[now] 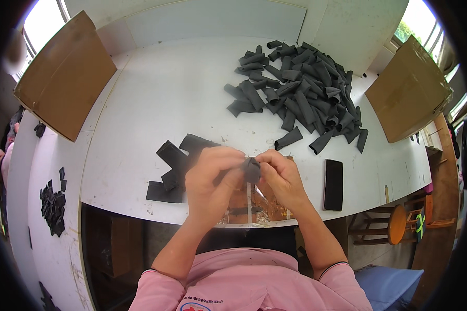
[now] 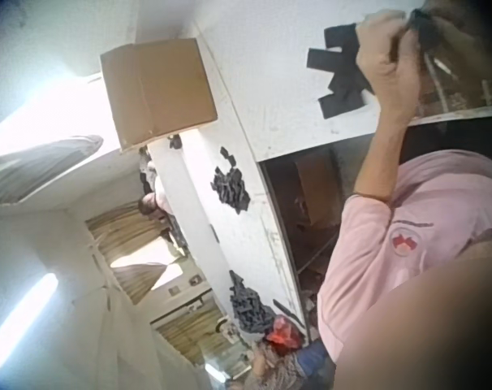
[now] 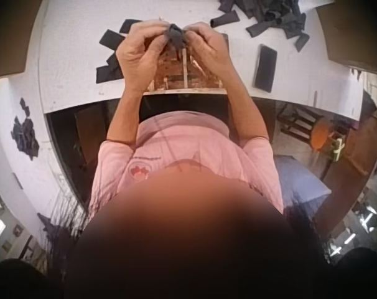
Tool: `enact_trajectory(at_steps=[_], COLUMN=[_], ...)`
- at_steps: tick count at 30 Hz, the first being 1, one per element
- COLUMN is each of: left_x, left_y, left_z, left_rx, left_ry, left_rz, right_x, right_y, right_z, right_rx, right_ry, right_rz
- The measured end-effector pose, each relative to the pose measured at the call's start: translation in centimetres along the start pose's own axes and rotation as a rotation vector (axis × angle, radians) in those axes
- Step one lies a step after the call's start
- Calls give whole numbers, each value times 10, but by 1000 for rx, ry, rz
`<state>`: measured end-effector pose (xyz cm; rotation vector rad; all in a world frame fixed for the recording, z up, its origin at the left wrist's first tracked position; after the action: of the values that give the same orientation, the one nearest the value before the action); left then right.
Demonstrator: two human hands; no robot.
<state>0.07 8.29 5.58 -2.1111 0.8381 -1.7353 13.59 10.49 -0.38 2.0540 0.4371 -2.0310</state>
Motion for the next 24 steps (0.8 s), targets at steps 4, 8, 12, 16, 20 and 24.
enact_trajectory(at_steps=[4,8,12,16,20,24], left_x=[-2,-9,-39,-31,-13,-38], left_y=[7,18,28,8,-17,-11], left_z=[-6,-13,11,20,37,47], left_rx=[150,216,73,76,-241,-323], left_ry=[385,463,562,734,319,161], left_rz=[-81,-79,-153,-259,-252,-420], right_x=[-80,-68,-30,-33,-26,5], right_y=[15,8,7,6,9,7], right_z=[19,40,31,32,24,25], right_rx=[43,-58,-88,-90,-38,-110], right_ry=[647,1168,1063,1037,834,727], right_rz=[-462,-442,-334,-288,-335,-253])
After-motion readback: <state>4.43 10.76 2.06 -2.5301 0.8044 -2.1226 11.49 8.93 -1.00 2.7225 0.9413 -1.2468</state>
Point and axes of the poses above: each hand's wrist, its own y-axis away from the middle knuckle, its own z-axis out of the palm, x = y × z, the point moved 10 cm from there along -y, towards the middle knuckle, and after that the axes turned 11 degrees about -x, right-handed, at the moved point
